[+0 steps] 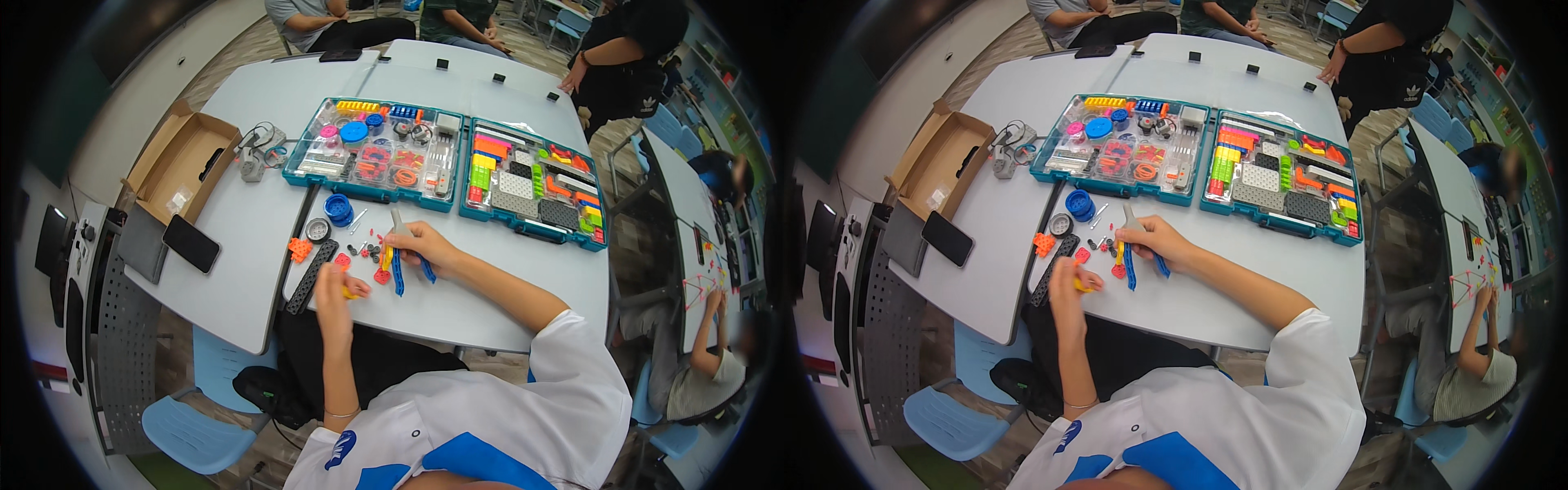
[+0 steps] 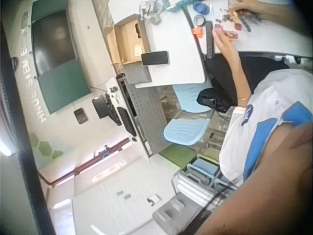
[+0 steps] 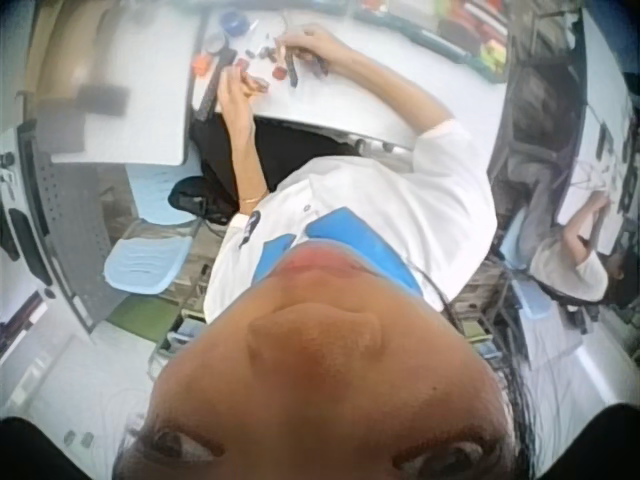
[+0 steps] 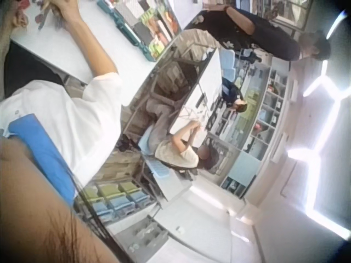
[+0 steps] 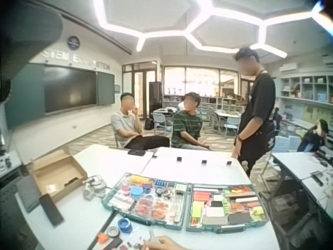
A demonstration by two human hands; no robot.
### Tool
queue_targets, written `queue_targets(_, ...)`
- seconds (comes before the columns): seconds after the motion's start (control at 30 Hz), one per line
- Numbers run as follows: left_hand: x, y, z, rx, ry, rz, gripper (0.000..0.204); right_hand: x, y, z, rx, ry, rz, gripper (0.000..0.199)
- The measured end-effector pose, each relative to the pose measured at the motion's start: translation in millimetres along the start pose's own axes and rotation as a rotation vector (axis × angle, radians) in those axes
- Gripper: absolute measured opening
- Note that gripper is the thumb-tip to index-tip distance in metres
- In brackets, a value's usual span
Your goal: The person assembles a small knitting machine using colorful plastic parts and a blue tool. They connect various components, including black, orange, and yellow pieces, and use the tool to secure parts together. The assembly process involves careful alignment and attachment of multiple small parts.
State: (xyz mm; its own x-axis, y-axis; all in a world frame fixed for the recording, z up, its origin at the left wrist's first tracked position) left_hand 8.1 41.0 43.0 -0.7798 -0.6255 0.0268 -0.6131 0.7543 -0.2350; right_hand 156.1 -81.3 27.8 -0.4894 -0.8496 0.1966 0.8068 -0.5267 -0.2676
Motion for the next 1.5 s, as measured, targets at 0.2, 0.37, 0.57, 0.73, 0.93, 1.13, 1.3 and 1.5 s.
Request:
queue_targets(0.2, 2, -36, 16, -0.282, -0.124, 0.174, 0.025, -2, 1, -17, 0.006, 0.033, 0.105, 0.028)
queue_targets(0.37, -2, -28, 15, -0.192, -0.011, 0.086, 0.021, -3, -1, -23, -0.057, 0.03, 0.048, 0.028)
queue_targets(0.57, -8, -9, 8, 0.229, 0.102, 0.005, 0.029, 12, -13, -16, -0.067, -0.103, 0.303, 0.028)
queue_targets(0.73, -3, -5, 13, 0.132, 0.107, 0.029, 0.03, 28, -42, -26, -0.147, -0.166, 0.535, 0.029)
queue_targets(0.93, 0, -12, 17, 0.156, 0.143, 0.039, 0.033, 28, -43, -23, -0.136, -0.279, 0.505, 0.03)
queue_targets(1.13, -1, -13, 25, 0.22, 0.142, 0.066, 0.033, 27, -43, -22, -0.057, -0.293, 0.509, 0.03)
queue_targets(1.3, -3, -12, 16, 0.008, 0.081, 0.103, 0.032, 28, -41, -24, -0.069, -0.296, 0.471, 0.028)
queue_targets(1.5, -7, -3, -7, -0.305, -0.09, 0.289, 0.032, 28, -42, -26, -0.04, -0.312, 0.452, 0.028)
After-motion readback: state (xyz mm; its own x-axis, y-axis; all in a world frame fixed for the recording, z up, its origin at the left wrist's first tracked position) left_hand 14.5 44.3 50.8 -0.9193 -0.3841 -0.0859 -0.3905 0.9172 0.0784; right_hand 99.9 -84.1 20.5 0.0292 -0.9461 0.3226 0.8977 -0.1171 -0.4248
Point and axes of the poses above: each hand's wrist, its own x-axis away from the middle knuckle, its own y-axis out of the back of the hand, z = x × y, the point moved 6 cm from there along -x, towards the middle knuckle
